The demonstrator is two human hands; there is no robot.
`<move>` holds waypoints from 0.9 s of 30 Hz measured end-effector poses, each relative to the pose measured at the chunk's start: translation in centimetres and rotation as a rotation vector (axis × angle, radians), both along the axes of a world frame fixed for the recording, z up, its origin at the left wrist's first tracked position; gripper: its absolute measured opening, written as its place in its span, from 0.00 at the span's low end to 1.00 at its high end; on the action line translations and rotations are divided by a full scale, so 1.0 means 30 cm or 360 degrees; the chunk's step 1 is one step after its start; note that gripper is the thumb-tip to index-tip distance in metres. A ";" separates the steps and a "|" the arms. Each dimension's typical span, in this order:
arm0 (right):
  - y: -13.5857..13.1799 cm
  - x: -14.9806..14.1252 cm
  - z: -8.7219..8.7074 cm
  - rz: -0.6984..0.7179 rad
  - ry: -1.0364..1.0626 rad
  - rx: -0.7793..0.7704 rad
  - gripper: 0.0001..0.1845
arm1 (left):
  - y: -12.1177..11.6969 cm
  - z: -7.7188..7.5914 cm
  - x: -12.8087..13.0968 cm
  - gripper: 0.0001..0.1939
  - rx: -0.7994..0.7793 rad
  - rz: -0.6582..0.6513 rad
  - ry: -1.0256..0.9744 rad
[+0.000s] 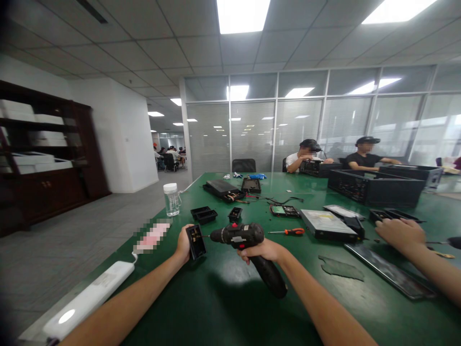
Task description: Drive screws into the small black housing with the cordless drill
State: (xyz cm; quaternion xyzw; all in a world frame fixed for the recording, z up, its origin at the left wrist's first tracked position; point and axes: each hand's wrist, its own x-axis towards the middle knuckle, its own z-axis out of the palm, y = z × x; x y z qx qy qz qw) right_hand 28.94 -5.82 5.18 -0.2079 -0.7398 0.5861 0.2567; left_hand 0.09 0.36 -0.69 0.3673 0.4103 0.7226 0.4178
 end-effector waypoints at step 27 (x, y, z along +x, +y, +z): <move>-0.003 -0.004 -0.001 0.0027 0.0058 -0.0034 0.14 | 0.014 -0.009 -0.004 0.15 0.0001 0.0002 0.0012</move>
